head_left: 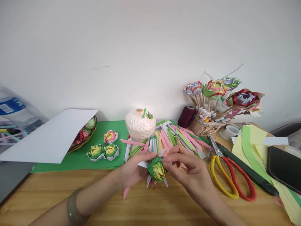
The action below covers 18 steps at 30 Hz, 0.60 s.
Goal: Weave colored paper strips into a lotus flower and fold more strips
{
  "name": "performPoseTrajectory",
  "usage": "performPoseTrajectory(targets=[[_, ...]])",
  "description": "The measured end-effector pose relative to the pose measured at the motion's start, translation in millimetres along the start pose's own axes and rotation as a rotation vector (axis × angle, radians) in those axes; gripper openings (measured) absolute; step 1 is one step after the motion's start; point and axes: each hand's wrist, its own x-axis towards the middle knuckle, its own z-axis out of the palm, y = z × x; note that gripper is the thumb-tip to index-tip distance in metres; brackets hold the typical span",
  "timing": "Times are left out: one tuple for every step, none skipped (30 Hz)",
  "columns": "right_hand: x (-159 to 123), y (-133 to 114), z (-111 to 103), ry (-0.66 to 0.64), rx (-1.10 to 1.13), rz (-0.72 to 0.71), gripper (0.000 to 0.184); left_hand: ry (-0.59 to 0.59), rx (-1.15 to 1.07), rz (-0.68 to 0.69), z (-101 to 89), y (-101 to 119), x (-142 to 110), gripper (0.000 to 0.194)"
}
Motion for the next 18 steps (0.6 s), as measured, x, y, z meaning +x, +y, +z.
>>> performPoseTrajectory(targets=[[1.6,-0.7,-0.1,-0.014,0.072,0.083,0.007,0.003,0.006,-0.003,0.1,0.1,0.2,0.026],[3.0,-1.3,-0.3,-0.038,0.155,0.172,0.008,0.004,0.015,-0.009,0.1,0.2,0.2,0.025],[4.2,-1.7,-0.4,-0.063,0.239,0.257,0.01,0.004,0.024,-0.015,0.0,0.2,0.2,0.025],[5.0,-1.8,-0.5,-0.088,0.315,0.331,0.011,0.006,0.03,-0.022,-0.1,0.1,0.2,0.025],[5.4,-1.6,-0.5,-0.109,0.373,0.394,0.013,0.004,0.034,-0.028,-0.3,-0.1,0.2,0.024],[5.6,-1.3,-0.3,-0.122,0.411,0.441,0.014,0.0,0.036,-0.031,-0.5,-0.5,0.3,0.024],[5.5,-0.7,-0.1,-0.129,0.432,0.472,0.014,-0.004,0.036,-0.031,-0.8,-1.1,0.4,0.024],[5.4,-0.1,0.3,-0.133,0.439,0.49,0.014,-0.004,0.032,-0.027,-1.1,-1.8,0.6,0.023],[5.3,0.5,0.6,-0.135,0.437,0.502,0.014,-0.003,0.028,-0.02,-1.3,-2.5,0.9,0.023],[5.3,1.3,0.9,-0.138,0.432,0.507,0.015,-0.004,0.025,-0.01,-1.3,-3.2,1.1,0.023],[5.4,2.1,1.1,-0.132,0.421,0.502,0.015,-0.004,0.024,0.006,-1.0,-3.7,1.2,0.024],[5.6,3.0,1.2,-0.109,0.403,0.484,0.016,-0.001,0.027,0.029,-0.4,-3.9,1.3,0.025],[5.6,3.8,1.2,-0.066,0.373,0.455,0.017,0.007,0.034,0.062,0.6,-3.8,1.3,0.026],[5.3,4.7,1.0,-0.004,0.328,0.413,0.018,0.023,0.041,0.103,1.9,-3.4,1.1,0.027],[4.8,5.4,0.6,0.072,0.269,0.357,0.017,0.043,0.045,0.15,3.5,-2.7,0.9,0.029],[3.7,6.0,0.2,0.151,0.197,0.283,0.016,0.061,0.045,0.202,5.1,-1.9,0.6,0.031],[2.2,6.3,-0.1,0.222,0.116,0.195,0.013,0.067,0.041,0.253,6.7,-0.9,0.3,0.034],[0.3,6.4,-0.4,0.27,0.033,0.097,0.01,0.062,0.035,0.299,8.1,-0.1,0.1,0.037]])
